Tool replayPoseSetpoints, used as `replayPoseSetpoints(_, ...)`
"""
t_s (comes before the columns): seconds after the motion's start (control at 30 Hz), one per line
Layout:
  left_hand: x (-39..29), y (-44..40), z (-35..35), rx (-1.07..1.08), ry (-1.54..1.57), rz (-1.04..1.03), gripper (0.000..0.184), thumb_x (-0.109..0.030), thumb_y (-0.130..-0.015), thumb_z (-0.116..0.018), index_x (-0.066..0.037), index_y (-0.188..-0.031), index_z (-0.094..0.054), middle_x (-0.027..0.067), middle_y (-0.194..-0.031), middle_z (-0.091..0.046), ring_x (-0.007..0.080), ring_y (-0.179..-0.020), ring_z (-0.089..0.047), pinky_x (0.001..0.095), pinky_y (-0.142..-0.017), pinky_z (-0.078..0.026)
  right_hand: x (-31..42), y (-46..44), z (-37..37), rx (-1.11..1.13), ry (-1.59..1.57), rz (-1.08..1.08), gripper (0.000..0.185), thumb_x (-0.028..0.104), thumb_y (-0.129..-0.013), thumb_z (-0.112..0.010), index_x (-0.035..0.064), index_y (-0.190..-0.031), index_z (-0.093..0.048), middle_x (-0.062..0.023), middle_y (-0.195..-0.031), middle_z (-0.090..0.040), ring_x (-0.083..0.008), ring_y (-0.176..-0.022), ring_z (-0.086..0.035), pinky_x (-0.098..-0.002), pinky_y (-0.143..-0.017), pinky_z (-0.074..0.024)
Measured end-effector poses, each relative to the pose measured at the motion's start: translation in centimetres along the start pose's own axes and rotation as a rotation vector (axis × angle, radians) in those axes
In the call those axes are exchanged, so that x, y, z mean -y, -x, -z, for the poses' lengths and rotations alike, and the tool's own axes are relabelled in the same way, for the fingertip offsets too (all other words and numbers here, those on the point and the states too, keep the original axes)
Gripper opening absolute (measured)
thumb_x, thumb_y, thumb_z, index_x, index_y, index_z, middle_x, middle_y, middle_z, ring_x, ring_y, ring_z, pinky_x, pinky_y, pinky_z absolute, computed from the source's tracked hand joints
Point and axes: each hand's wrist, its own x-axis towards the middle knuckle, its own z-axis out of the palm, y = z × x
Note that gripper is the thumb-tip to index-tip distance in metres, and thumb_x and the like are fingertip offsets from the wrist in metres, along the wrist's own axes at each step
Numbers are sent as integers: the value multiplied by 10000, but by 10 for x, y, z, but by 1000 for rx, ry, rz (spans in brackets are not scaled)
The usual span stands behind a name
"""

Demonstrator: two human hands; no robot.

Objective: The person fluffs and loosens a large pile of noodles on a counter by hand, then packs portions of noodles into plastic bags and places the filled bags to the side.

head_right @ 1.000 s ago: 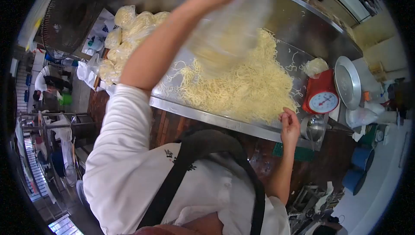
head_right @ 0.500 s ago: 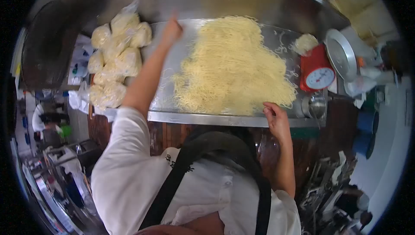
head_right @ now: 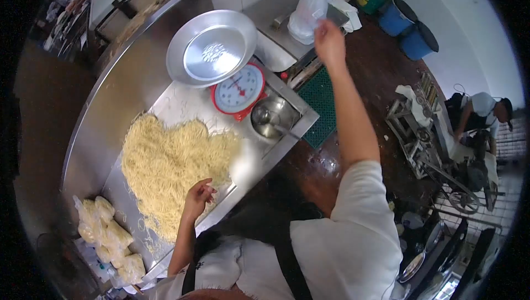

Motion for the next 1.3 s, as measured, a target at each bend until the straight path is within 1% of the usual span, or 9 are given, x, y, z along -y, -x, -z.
replayPoseSetpoints(0.23,-52,-20,-50,-142,-154,-11,336,-141,-955,-615,-3,-1259,-577,48,-792,-635,106,-682,-568,261,-640,-486,-135,-140,-67,270,577,0,333,333,-854,-654,17,-953,-690,-211,-968,-684,-372,-923,-661,-460,-825,-526)
replayPoseSetpoints(0.47,-60,-30,-68,-221,-247,-23,338,-159,-945,-631,-8,-1245,-593,63,-778,-630,133,-690,-572,281,-651,-477,-84,-156,-30,-156,10,-30,306,337,-839,-681,31,-841,-675,-169,-862,-702,-341,-831,-677,-440,-768,-526)
replayPoseSetpoints(0.6,-77,-27,-75,-215,-368,-25,358,-186,-936,-641,-28,-1253,-593,105,-823,-660,166,-710,-597,307,-674,-488,-140,-165,-63,224,236,-48,295,361,-841,-681,69,-883,-687,-156,-864,-703,-367,-835,-668,-445,-764,-521)
replayPoseSetpoints(0.83,-82,-4,-68,-277,-441,-23,350,-192,-929,-640,-44,-1245,-605,126,-879,-685,204,-746,-635,328,-696,-509,-115,-184,-18,65,146,162,267,347,-866,-655,82,-892,-682,-160,-824,-687,-344,-819,-666,-412,-710,-527)
replayPoseSetpoints(0.93,-72,21,-52,-329,-431,-19,354,-185,-934,-637,-36,-1252,-597,111,-866,-672,180,-751,-626,313,-704,-508,-68,-186,22,-367,-103,287,198,275,-900,-652,78,-889,-672,-112,-814,-694,-262,-780,-680,-364,-703,-537)
replayPoseSetpoints(1.03,-45,51,-35,-399,-440,24,374,-182,-935,-641,-27,-1270,-580,102,-885,-667,162,-761,-621,297,-708,-504,-72,-192,34,-26,-547,8,144,193,-939,-623,54,-915,-651,-77,-871,-682,-187,-771,-662,-342,-733,-550)
replayPoseSetpoints(1.13,-41,65,-23,-435,-361,27,380,-237,-957,-611,-18,-1266,-585,107,-922,-673,178,-786,-625,311,-728,-508,37,-154,76,-183,-876,161,130,143,-962,-585,22,-961,-632,-75,-960,-657,-179,-816,-638,-359,-782,-563)
replayPoseSetpoints(1.23,-50,72,-16,-387,-56,-45,505,-397,-979,-542,14,-1272,-569,110,-958,-671,188,-790,-621,325,-735,-514,95,-70,80,95,-1294,228,246,99,-947,-583,14,-1176,-558,-97,-1147,-613,-201,-1010,-601,-396,-933,-517)
replayPoseSetpoints(1.3,-57,65,-7,-342,247,-156,680,-552,-969,-462,40,-1293,-537,113,-992,-666,188,-790,-622,329,-733,-518,100,1,33,614,-1935,-30,375,177,-924,-626,-3,-1240,-534,-106,-1184,-612,-209,-1021,-608,-367,-934,-501)
